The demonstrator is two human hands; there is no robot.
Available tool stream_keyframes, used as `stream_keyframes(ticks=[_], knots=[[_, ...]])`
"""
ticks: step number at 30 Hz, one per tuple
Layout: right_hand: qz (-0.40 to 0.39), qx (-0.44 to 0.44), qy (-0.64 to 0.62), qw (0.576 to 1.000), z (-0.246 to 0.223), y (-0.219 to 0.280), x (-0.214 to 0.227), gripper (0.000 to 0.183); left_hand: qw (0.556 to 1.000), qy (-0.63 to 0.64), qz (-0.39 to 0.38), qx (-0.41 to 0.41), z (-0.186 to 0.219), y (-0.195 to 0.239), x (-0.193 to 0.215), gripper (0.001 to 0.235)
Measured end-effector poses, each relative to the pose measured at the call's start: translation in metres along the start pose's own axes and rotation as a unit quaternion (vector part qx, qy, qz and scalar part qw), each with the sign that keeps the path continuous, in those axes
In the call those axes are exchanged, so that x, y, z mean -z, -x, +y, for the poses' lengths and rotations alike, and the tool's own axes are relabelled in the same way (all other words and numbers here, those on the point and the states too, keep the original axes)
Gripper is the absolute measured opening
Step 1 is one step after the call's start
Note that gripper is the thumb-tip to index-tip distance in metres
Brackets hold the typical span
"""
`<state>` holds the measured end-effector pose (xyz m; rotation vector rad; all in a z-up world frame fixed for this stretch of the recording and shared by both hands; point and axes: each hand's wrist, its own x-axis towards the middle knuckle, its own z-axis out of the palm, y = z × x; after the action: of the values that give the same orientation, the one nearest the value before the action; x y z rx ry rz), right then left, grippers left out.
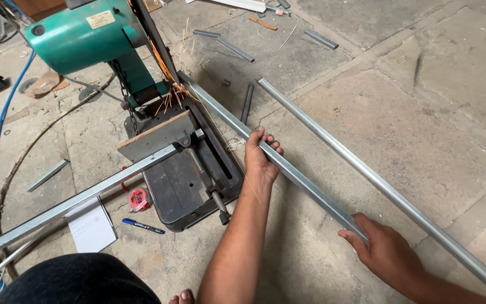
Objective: Measuring a long metal square tube and cutting it to size using a heavy-duty electric chop saw.
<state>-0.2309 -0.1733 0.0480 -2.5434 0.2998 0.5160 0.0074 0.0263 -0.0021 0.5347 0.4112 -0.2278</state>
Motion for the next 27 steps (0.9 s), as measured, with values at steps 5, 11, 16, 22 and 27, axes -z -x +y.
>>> stream_keyframes(ticks=[5, 11, 16, 22, 27], knots=[[0.100, 0.095, -0.014, 0.990, 0.009, -0.002, -0.011, 0.042, 0.999, 0.029, -0.033, 0.022, -0.006, -0.016, 0.010, 0.028], [0.002, 0.007, 0.051, 0.999, 0.002, -0.004, -0.010, 0.057, 1.000, -0.001, 0.018, 0.007, -0.004, -0.005, 0.002, 0.042], [0.014, 0.028, 0.079, 0.996, 0.014, -0.014, -0.022, 0.053, 0.999, 0.015, -0.039, 0.014, -0.009, -0.016, 0.013, 0.040], [0.036, 0.001, 0.113, 0.993, 0.004, -0.010, -0.014, 0.049, 0.994, 0.070, -0.087, 0.008, -0.016, -0.021, 0.019, 0.022], [0.053, -0.014, 0.099, 0.994, 0.009, -0.012, -0.012, 0.049, 0.995, 0.080, -0.060, -0.008, -0.013, -0.007, 0.006, 0.016]])
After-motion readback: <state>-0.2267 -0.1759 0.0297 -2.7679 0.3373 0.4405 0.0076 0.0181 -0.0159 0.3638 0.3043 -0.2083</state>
